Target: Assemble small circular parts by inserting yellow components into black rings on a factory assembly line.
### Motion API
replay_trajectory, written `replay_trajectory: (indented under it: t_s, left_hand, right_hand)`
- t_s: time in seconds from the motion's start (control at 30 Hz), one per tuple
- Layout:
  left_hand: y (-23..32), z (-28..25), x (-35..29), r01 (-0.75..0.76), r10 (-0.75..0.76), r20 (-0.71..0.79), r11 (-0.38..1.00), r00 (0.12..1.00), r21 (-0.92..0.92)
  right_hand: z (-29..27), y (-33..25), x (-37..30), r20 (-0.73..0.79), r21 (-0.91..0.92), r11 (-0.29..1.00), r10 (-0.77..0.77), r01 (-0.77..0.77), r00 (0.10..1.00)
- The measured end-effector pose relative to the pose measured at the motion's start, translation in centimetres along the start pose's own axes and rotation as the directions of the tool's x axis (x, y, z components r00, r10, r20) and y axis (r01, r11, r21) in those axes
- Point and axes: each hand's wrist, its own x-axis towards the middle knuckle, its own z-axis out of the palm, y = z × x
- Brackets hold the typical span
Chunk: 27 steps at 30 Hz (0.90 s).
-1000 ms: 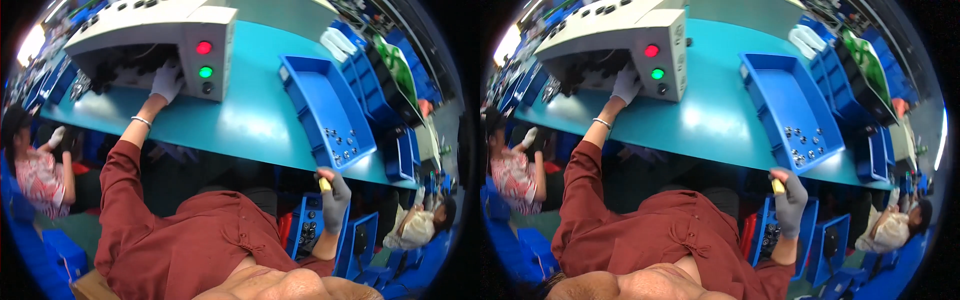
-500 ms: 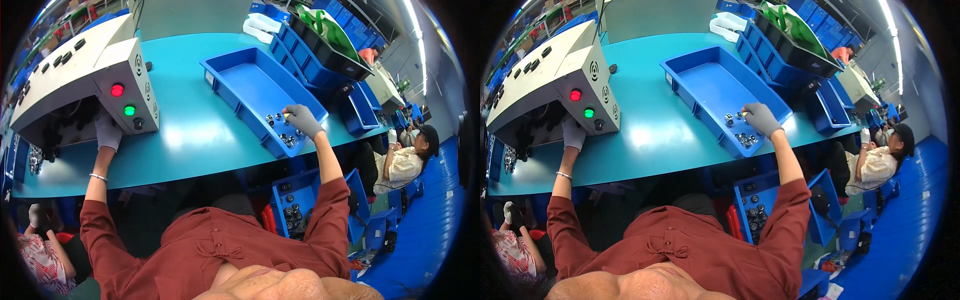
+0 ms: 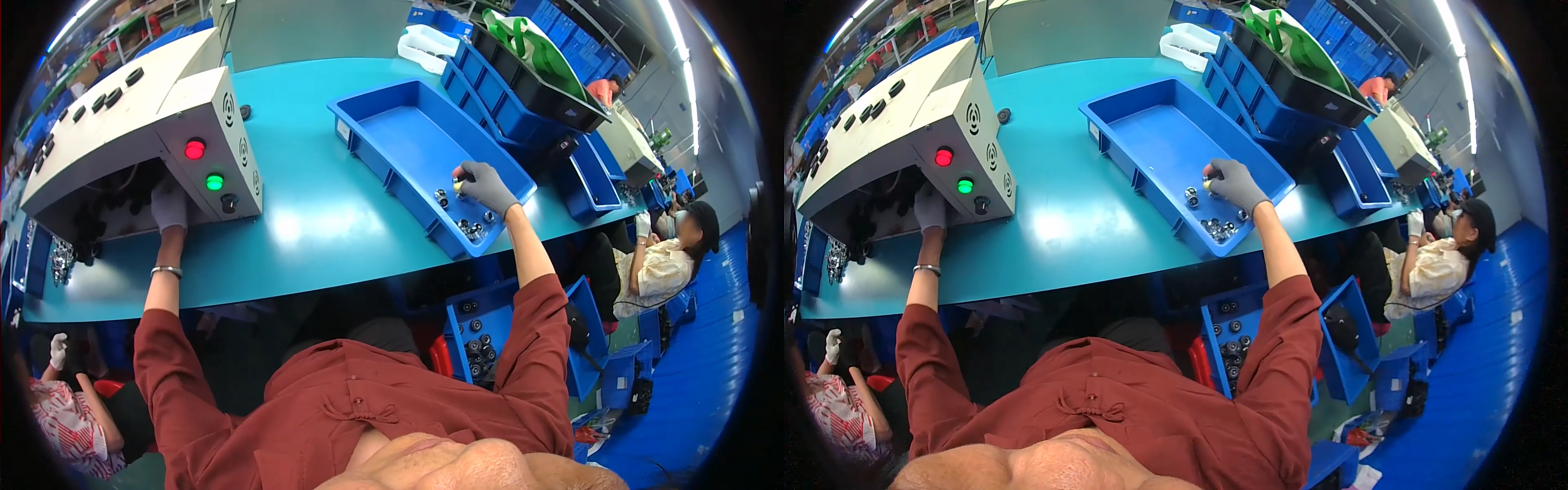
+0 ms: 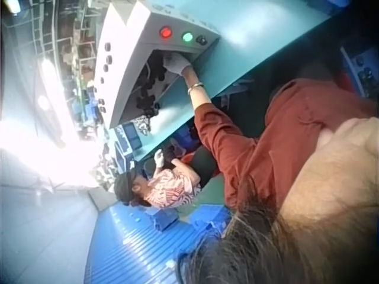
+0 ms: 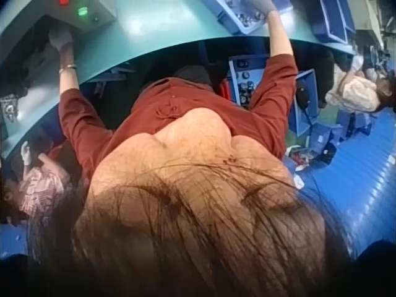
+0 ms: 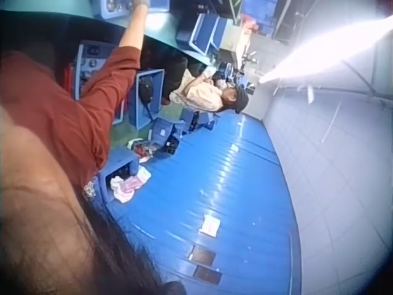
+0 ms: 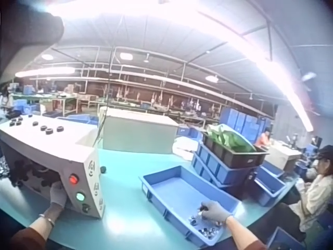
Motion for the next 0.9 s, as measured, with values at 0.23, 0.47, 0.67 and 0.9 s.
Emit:
replay_trajectory:
  t_s: [0.23,0.47,0.67,0.9]
  left_hand:
    - [-1.8,-2.4,-4.2,0.338,-0.294,0.323,-0.003,0.899,-0.941]
    - [10.1,-7.5,-14.7,0.420,-0.223,0.656,-0.613,0.721,-0.669]
    - [21.2,-8.4,-22.0,0.576,0.017,0.800,-0.703,0.600,-0.417]
    - [23.6,-5.1,-24.1,0.697,0.074,0.869,-0.632,0.488,-0.338]
  right_hand:
    - [-0.6,-1.7,-1.7,0.118,0.716,0.685,0.070,-0.134,0.990]
    - [-0.6,-2.1,-2.3,0.082,0.747,0.659,0.043,-0.090,0.996]
    - [-0.5,-8.3,-5.4,-0.161,0.530,0.843,-0.013,0.097,0.987]
    - [4.1,-16.1,-9.9,-0.014,0.500,0.838,-0.243,0.217,0.970]
